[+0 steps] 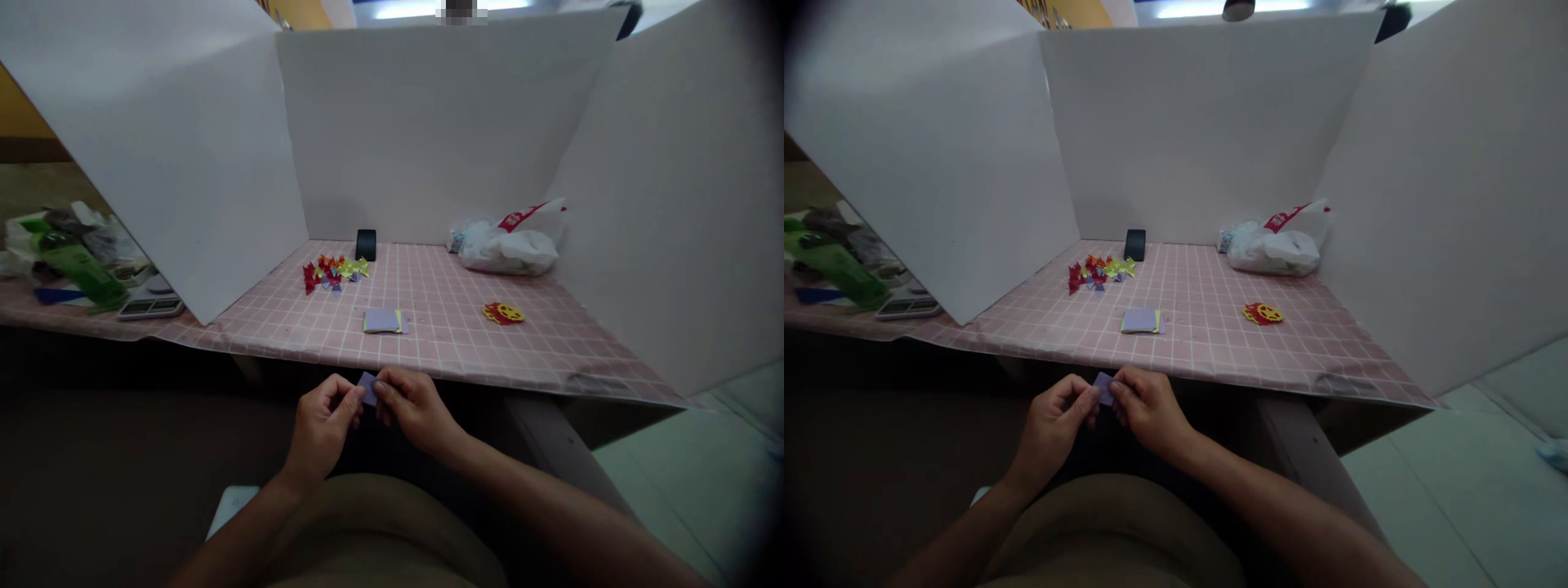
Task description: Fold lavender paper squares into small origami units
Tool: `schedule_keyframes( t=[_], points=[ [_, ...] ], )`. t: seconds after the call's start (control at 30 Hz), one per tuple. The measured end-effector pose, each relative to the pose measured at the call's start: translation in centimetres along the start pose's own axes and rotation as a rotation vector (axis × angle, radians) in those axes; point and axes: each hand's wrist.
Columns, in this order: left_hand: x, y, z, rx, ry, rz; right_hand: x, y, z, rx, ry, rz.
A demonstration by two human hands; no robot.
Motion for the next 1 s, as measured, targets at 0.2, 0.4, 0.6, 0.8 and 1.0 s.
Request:
schedule_keyframes(
  t=[0.2, 0.4, 0.6, 0.8, 1.0],
  points=[
    [-0.1, -0.1, 1.0, 0.120, 0.078, -0.129, 0.0, 0.5, 0.4, 0.069, -0.016, -0.052],
    [-0.2, -0.5, 2.4, 0.019, 0.068, -0.131, -0.1, 0.4, 0.8, 0.065, -0.070, 0.141],
    [0.2, -1.0, 2.6, -0.004, -0.007, -0.084, -0.6, -0.2, 0.6, 0.014, -0.021, 0.087],
    [-0.3, -1.1, 3.9, 0.109, 0.034, -0.140, -0.2, 0.5, 0.8, -0.030, -0.043, 0.049],
    [-1.0, -1.4, 5.1, 0.100, -0.018, -0.103, -0.4, 0.8, 1.5, -0.092, -0.034, 0.057]
  ],
)
Point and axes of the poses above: each hand's wrist, its own z-axis towards the middle knuckle, its own y-axis out of the back of the hand, x = y × z, and after that the axes turned 4 degrees about -z, right-handed
